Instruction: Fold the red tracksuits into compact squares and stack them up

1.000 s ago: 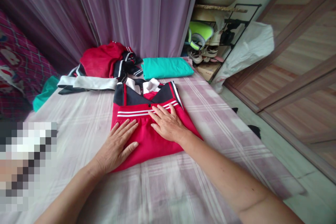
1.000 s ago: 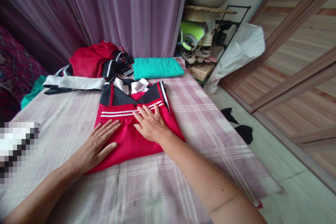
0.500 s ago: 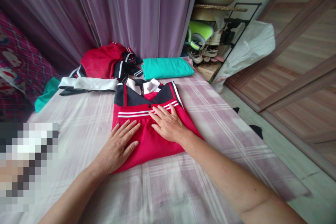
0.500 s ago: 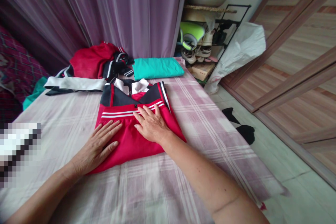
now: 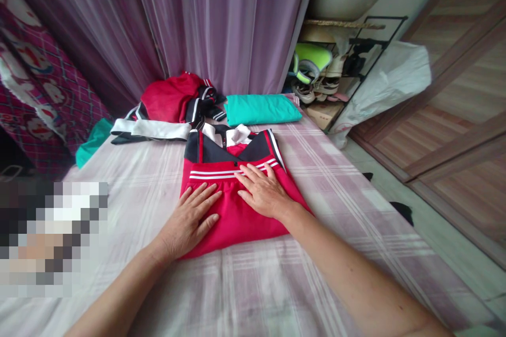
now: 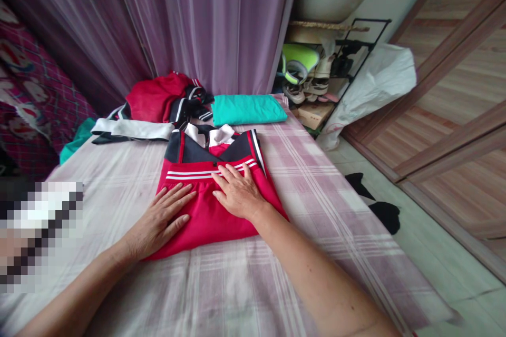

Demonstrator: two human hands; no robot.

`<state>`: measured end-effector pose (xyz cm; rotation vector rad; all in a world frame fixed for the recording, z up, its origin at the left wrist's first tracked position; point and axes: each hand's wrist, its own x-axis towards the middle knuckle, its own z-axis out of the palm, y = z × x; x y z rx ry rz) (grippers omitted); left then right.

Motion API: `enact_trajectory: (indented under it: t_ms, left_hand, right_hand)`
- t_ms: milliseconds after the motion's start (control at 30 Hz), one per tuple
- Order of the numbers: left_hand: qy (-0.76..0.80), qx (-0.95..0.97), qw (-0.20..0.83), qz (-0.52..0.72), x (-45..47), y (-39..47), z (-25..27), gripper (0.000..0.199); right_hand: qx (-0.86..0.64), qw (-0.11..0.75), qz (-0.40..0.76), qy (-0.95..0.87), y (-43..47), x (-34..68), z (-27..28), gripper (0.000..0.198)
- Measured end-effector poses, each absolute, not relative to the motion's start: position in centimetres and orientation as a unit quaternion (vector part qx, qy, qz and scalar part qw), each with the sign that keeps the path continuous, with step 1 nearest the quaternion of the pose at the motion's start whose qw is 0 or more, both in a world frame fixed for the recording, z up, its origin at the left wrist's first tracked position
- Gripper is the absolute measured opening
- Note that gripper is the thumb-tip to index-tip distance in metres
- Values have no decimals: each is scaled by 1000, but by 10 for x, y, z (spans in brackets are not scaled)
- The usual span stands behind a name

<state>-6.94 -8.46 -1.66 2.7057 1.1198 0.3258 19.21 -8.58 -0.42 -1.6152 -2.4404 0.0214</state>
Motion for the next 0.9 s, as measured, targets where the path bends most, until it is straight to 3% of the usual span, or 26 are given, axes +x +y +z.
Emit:
enact_trajectory:
  t_ms: [300, 567, 633, 800, 900]
  left_hand:
    - [389, 902, 127, 137, -66, -87, -14, 54]
    - [348, 894, 112, 260, -86, -108, -4, 26]
    - [336, 907, 96, 236, -95, -115, -4, 30]
    - [305, 938, 65, 150, -120, -128, -5, 69]
    - [325, 936, 39, 131, -129, -130, -7, 63]
  right_hand:
    - [-523, 143, 25, -840, -110, 245, -6, 48]
    - [-520, 136, 74, -840, -162, 309, -25, 74]
    - [-517, 154, 65, -840, -168, 313, -27, 75]
    - [-483, 196, 8, -853, -173, 313, -31, 71]
    - [-467, 224, -42, -854, -173, 312, -32, 59]
